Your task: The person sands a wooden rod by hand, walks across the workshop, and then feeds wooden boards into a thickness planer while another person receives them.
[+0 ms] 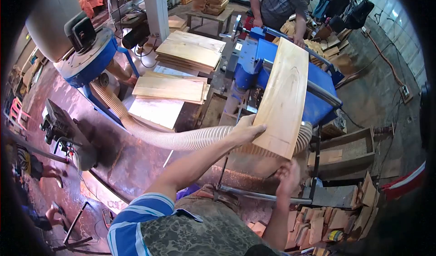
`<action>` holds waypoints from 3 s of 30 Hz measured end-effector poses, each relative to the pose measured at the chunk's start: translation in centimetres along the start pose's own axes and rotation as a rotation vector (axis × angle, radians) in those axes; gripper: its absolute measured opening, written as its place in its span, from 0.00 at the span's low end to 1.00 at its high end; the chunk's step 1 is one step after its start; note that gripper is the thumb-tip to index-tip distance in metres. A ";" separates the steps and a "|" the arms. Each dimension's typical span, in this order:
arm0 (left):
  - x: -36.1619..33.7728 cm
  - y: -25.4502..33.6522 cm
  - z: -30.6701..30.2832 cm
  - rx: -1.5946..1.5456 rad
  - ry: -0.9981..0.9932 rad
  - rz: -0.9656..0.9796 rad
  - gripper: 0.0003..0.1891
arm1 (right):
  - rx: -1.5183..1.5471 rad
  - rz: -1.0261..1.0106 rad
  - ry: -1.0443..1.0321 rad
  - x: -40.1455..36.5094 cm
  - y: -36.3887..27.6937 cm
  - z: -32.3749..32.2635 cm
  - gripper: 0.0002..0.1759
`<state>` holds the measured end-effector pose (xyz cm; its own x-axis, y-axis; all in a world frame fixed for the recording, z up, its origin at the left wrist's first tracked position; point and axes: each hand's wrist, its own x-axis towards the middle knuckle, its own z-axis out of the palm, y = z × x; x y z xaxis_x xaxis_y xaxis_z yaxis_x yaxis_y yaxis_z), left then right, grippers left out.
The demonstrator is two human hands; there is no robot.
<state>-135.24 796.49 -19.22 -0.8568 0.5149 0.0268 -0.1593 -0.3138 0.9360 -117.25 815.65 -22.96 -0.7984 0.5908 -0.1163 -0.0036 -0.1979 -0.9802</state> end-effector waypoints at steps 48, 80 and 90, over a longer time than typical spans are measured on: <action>-15.3 -14.7 -34.3 0.819 0.670 -0.390 0.16 | -1.341 -0.473 0.395 -8.2 18.2 6.1 0.08; -23.3 -21.8 -39.9 1.123 0.163 -0.806 0.23 | -1.300 -0.421 0.427 -8.6 17.3 6.6 0.07; -23.9 -22.7 -40.1 1.120 0.167 -0.860 0.23 | -1.294 -0.468 0.434 -8.4 17.1 6.6 0.06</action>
<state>-130.79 759.35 -55.19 -0.7530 0.0948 -0.6512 -0.2532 0.8716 0.4197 -114.52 802.15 -37.68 -0.6334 0.6350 0.4423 0.5171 0.7725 -0.3685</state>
